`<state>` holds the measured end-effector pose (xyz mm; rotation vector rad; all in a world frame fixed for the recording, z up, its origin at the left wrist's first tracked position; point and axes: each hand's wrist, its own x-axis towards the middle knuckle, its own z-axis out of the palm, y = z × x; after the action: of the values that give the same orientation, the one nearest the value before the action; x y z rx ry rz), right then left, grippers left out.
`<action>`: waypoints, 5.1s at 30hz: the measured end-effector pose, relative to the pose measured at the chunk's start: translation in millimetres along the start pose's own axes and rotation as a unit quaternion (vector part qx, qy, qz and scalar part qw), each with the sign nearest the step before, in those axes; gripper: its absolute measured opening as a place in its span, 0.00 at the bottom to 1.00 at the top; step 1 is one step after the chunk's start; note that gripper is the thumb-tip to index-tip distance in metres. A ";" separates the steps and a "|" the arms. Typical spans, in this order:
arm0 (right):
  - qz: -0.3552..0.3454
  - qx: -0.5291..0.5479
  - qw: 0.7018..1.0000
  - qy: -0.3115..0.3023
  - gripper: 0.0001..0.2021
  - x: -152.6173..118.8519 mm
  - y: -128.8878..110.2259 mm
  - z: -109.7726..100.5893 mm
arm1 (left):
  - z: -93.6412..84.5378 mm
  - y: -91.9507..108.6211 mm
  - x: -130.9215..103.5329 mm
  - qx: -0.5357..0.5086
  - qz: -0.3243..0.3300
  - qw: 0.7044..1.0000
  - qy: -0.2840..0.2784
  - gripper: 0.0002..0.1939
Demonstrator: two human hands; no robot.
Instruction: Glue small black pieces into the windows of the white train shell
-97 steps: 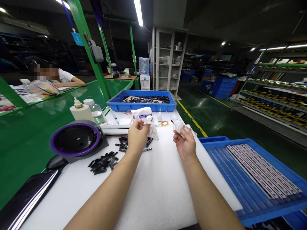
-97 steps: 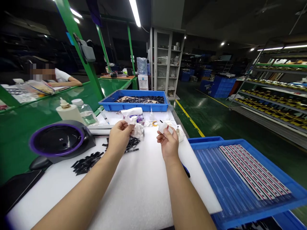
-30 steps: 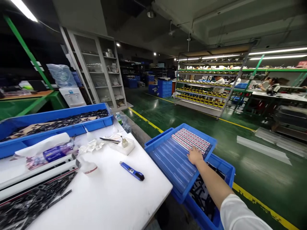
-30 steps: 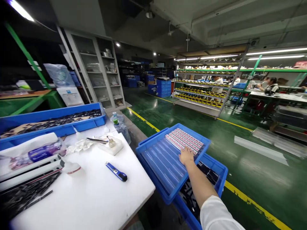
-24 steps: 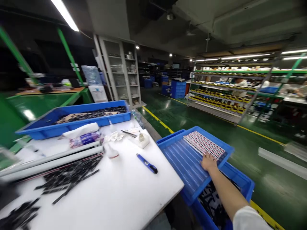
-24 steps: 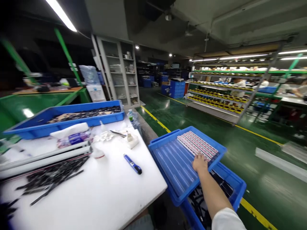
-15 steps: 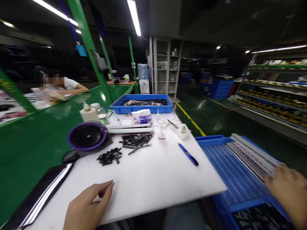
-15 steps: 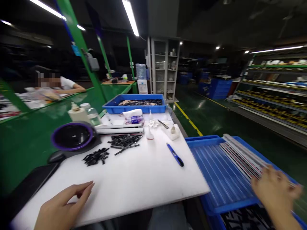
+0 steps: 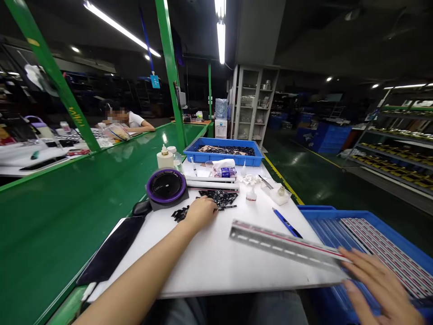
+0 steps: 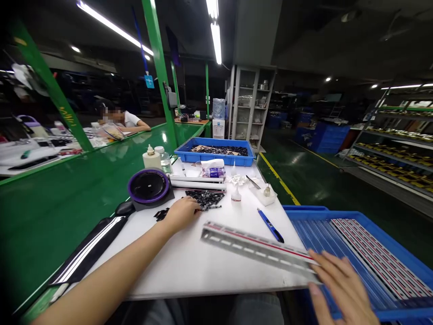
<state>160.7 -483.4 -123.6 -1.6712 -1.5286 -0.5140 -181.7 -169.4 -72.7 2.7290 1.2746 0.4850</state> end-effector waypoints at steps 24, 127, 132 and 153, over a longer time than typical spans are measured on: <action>0.266 0.533 0.783 -0.181 0.13 51.3 -215.5 56.5 | -59.9 102.6 -157.5 -0.370 -0.118 0.921 0.028 0.10; -0.002 -0.011 0.973 -0.233 0.13 42.4 -118.3 77.1 | -2.5 93.6 -86.1 -0.121 0.185 0.975 -0.037 0.10; 0.064 0.087 0.983 -0.151 0.10 14.1 -126.6 71.1 | 7.6 94.8 -100.0 -0.118 0.221 0.968 0.008 0.10; 0.380 0.682 0.617 -0.101 0.10 26.5 -259.8 50.5 | -52.9 112.4 -177.1 -0.609 -0.157 0.774 0.078 0.10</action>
<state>-94.2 -439.6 -61.2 -0.8551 -0.6659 1.1183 -222.9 -379.5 -42.2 1.3736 0.8680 1.0317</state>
